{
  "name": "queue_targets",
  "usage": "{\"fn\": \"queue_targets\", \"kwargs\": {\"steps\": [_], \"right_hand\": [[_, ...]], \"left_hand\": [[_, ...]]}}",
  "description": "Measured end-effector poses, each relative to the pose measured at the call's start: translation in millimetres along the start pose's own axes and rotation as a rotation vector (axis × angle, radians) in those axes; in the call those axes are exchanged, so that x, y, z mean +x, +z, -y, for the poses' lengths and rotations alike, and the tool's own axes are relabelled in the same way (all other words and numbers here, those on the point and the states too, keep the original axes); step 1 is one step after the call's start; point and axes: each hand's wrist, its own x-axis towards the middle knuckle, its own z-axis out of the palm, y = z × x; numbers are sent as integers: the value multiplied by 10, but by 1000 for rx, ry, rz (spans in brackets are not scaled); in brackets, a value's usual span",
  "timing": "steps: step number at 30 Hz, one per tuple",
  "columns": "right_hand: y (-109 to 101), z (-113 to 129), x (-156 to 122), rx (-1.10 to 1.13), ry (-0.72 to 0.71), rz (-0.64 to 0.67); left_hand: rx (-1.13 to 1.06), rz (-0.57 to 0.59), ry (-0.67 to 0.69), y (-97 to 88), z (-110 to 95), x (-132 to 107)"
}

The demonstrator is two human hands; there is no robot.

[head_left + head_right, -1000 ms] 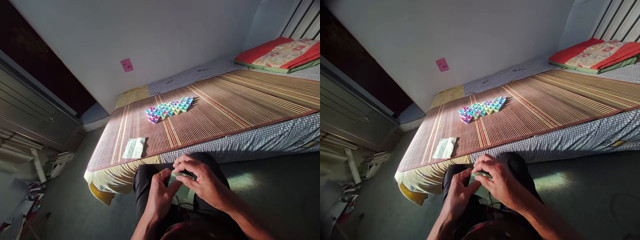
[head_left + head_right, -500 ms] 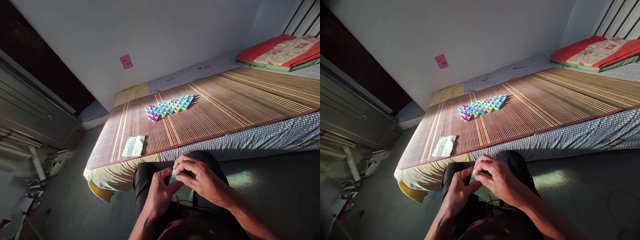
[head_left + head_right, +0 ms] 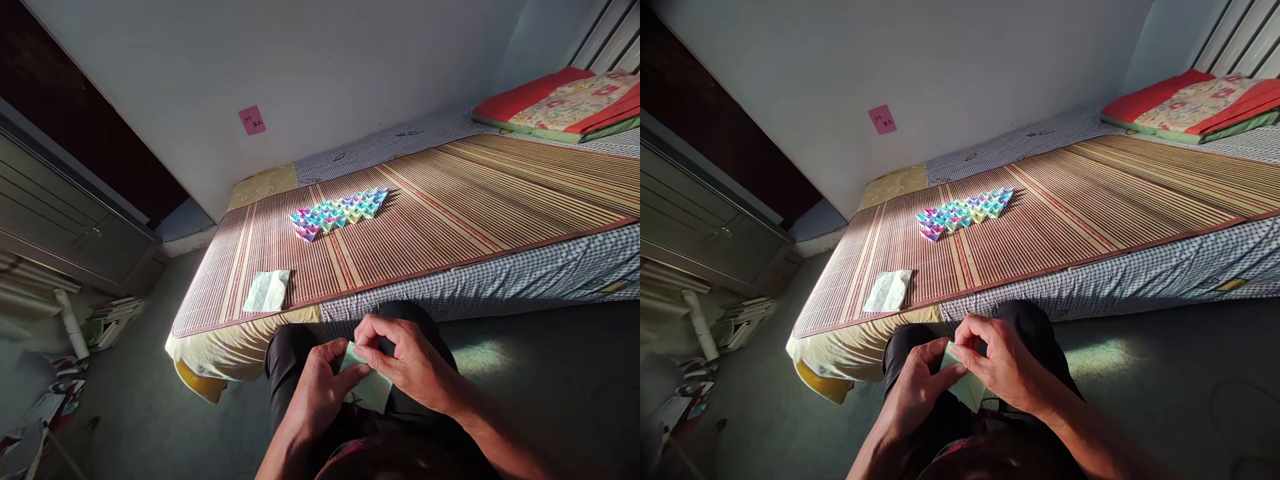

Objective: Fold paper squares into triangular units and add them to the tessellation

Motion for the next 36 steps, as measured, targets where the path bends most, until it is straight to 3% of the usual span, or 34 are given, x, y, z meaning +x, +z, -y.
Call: {"fn": "queue_targets", "kwargs": {"steps": [17,20,25,29,36], "right_hand": [[102,-12,26,-6,17,-49],[109,19,35,29,75,-71],[86,46,47,186,214,46],[94,-3,59,263,286,54],[133,-48,69,152,292,-14]], "left_hand": [[-70,-70,3,2,75,18],[-169,-96,-12,-19,108,23],[-407,-111,-70,-60,199,41],[-500,-97,-85,-76,255,62],[-541,-70,-72,-75,231,71]]}}
